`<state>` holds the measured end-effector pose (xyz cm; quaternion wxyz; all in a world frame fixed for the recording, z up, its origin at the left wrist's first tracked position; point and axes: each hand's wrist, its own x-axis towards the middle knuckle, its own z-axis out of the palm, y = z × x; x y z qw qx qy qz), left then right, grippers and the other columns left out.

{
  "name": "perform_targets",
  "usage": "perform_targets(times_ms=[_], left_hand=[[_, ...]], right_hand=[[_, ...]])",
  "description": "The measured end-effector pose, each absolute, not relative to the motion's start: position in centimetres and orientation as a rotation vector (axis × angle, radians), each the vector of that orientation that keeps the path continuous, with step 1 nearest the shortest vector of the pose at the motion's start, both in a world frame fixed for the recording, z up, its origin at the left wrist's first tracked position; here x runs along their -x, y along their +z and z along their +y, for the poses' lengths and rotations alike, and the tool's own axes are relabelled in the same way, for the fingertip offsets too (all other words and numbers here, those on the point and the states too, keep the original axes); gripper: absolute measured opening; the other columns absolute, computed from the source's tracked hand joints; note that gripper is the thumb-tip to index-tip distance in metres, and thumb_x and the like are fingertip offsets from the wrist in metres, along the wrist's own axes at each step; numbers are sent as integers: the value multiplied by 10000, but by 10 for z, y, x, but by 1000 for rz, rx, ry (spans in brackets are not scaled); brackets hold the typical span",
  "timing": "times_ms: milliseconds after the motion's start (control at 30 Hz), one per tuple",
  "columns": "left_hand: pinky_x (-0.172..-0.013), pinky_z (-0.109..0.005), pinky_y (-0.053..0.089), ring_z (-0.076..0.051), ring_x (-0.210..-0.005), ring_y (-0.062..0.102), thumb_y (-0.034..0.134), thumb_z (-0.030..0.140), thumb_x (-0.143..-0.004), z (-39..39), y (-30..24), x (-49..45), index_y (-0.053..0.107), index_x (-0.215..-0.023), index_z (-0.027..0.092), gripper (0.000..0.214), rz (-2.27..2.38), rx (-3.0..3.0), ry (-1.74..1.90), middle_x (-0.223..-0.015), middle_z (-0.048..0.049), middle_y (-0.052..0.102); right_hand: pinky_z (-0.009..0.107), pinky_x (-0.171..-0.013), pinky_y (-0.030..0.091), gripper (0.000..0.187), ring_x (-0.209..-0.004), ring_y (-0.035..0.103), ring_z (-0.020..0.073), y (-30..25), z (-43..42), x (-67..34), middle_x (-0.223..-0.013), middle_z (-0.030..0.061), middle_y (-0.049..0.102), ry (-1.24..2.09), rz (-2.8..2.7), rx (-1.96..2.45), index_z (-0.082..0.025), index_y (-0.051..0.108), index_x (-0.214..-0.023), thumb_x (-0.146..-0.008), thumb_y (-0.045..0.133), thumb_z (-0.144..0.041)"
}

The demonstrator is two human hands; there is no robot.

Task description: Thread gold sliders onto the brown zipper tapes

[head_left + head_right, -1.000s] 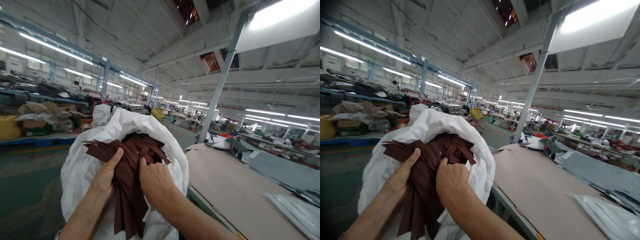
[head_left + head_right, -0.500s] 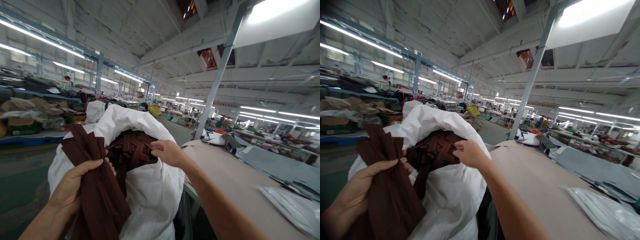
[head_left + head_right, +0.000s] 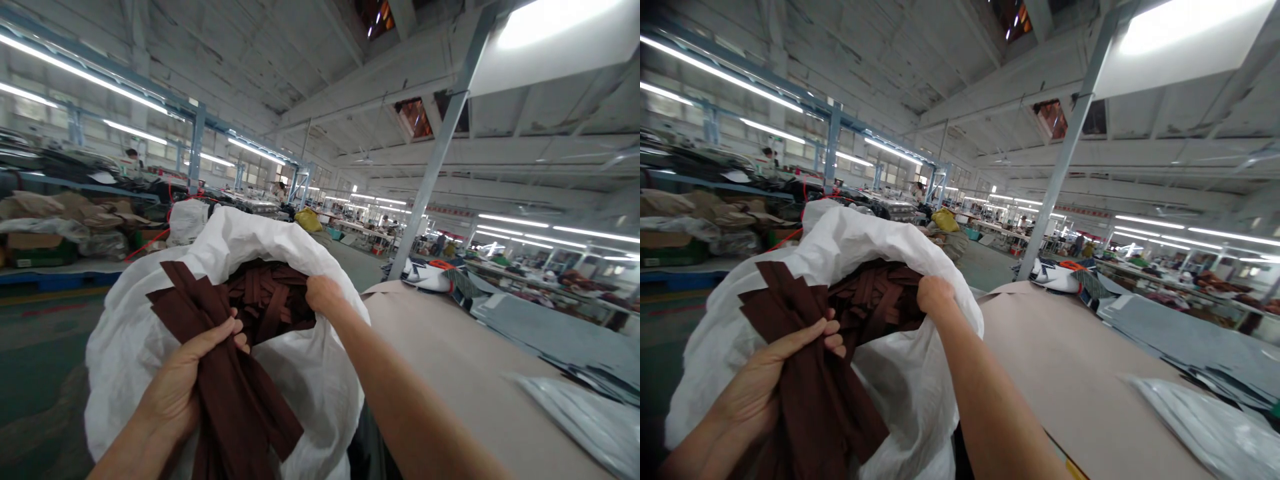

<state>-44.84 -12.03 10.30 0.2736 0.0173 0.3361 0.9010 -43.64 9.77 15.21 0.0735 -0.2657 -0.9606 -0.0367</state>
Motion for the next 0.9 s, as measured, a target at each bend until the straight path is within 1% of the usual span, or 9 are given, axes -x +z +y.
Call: perform_targets(times_ms=[200,300,400,467,533,600,767,833,900], left_hand=[[-452,-288,597,-155,-464,658,655,82,-802,-106,98,437,695,-814,133,66,896,-17,2377,-644,-28,703],[-437,-278,580,-160,-453,653,671,114,-805,-96,96,421,718,-860,121,73,876,-30,2339,-648,-53,725],[-499,-276,591,-179,-523,691,693,138,-793,-89,92,400,728,-930,135,141,839,-63,2328,-687,-58,749],[-547,-293,602,-200,-595,715,736,170,-758,-87,88,386,729,-959,155,202,816,-98,2338,-753,-58,770],[-576,-298,602,-213,-641,722,801,213,-688,-87,85,374,736,-934,150,262,806,-134,2347,-774,-58,776],[-592,-277,592,-204,-656,717,864,245,-599,-86,84,364,738,-866,141,314,808,-176,2351,-760,-47,772],[-563,-226,540,-145,-580,675,916,173,-471,-63,97,333,729,-872,130,445,855,-355,2285,-706,-2,746],[-562,-226,528,-137,-580,665,904,99,-467,-45,107,321,721,-883,124,456,876,-422,2246,-725,3,742],[-552,-214,515,-112,-579,643,850,68,-581,-25,120,309,695,-851,128,317,892,-459,2230,-714,26,713]], right_hand=[[418,-853,535,248,-994,647,229,182,72,389,-1134,103,653,-153,-2836,725,-139,625,-1112,-967,546,-325],[373,-764,534,227,-931,698,278,177,28,351,-988,135,723,-151,-2820,663,-157,640,-1034,-974,439,-245],[383,-633,540,253,-799,728,315,159,-16,316,-864,110,749,-130,-2789,631,-191,587,-1137,-949,427,-247],[381,-560,539,374,-691,729,317,146,-36,299,-805,113,745,-173,-2806,658,-166,521,-1269,-904,444,-158],[385,-549,551,521,-679,726,315,134,-46,284,-858,143,735,-233,-2830,664,-126,432,-1383,-864,459,-106],[391,-561,565,572,-704,722,312,127,-48,271,-936,166,714,-281,-2845,653,-104,395,-1423,-854,458,-99],[382,-614,582,448,-741,703,285,129,-30,242,-1026,196,663,-324,-2796,625,-50,496,-1324,-886,413,-99],[379,-638,586,429,-787,703,285,136,-16,230,-1106,235,640,-272,-2801,601,-22,513,-1293,-882,410,-85],[391,-690,587,489,-867,697,293,146,-1,214,-1220,264,590,-213,-2786,604,-2,456,-1345,-861,433,-74]])
